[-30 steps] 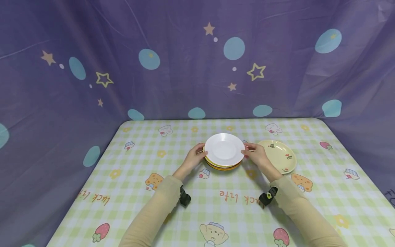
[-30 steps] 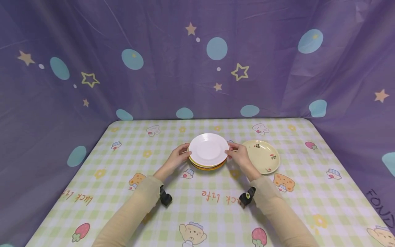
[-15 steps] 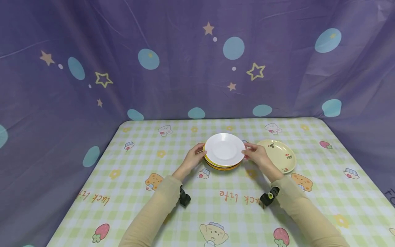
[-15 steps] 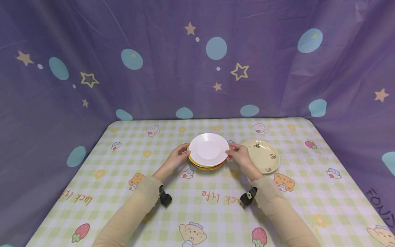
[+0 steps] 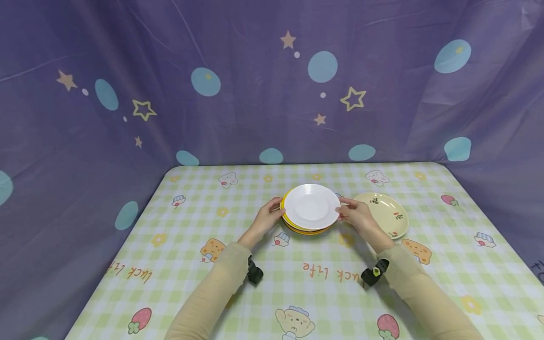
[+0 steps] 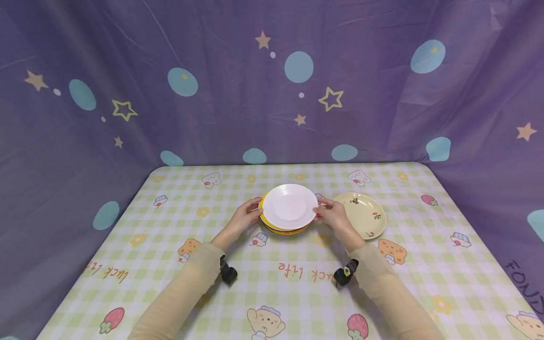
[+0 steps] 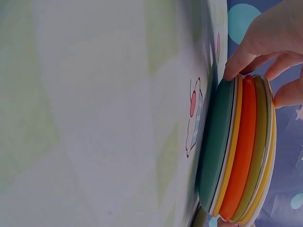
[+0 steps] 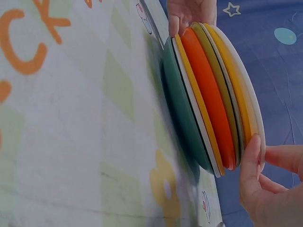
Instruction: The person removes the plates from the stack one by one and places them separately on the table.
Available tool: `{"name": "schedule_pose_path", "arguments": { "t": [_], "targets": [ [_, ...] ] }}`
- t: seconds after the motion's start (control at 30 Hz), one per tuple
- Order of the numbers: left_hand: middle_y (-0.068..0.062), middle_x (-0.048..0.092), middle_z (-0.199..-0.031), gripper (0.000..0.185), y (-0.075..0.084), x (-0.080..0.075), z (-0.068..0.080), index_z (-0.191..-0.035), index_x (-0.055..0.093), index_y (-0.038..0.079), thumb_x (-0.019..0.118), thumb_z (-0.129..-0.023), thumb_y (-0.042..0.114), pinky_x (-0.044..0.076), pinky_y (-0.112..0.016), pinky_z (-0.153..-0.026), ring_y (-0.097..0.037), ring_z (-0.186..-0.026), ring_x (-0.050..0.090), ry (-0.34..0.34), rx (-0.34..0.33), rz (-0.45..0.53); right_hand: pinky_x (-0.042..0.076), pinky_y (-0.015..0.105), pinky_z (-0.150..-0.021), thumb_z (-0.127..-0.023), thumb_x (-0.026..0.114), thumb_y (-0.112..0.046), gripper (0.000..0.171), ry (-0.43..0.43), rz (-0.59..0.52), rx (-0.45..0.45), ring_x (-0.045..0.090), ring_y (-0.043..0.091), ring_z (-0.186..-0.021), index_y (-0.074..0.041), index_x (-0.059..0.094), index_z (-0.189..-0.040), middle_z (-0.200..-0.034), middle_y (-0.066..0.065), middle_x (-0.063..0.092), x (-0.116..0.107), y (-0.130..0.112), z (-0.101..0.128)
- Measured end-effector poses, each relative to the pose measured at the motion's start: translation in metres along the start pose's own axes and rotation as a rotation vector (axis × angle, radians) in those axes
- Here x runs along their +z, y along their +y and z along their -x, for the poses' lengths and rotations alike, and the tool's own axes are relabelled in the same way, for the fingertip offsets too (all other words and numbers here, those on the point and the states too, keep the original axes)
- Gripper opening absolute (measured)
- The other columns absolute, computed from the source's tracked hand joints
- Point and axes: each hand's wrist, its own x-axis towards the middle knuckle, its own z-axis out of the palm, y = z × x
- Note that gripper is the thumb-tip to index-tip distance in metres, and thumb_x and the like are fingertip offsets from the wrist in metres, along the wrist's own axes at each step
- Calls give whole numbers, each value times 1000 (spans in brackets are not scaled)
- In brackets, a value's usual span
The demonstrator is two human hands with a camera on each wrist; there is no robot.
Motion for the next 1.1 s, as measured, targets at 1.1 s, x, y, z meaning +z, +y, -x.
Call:
{"name": "schedule_pose_path", "arguments": {
  "t": [1.1],
  "targets": [
    [-14, 42, -132, 44, -1, -1, 1, -131, 42, 5, 53, -88, 9, 43, -31, -94, -26, -118, 44, 0, -3, -22, 51, 14, -60, -87, 47, 2, 49, -31, 67, -61, 56, 1, -64, 9, 30, -133, -80, -6, 55, -28, -16, 11]
  ]
}}
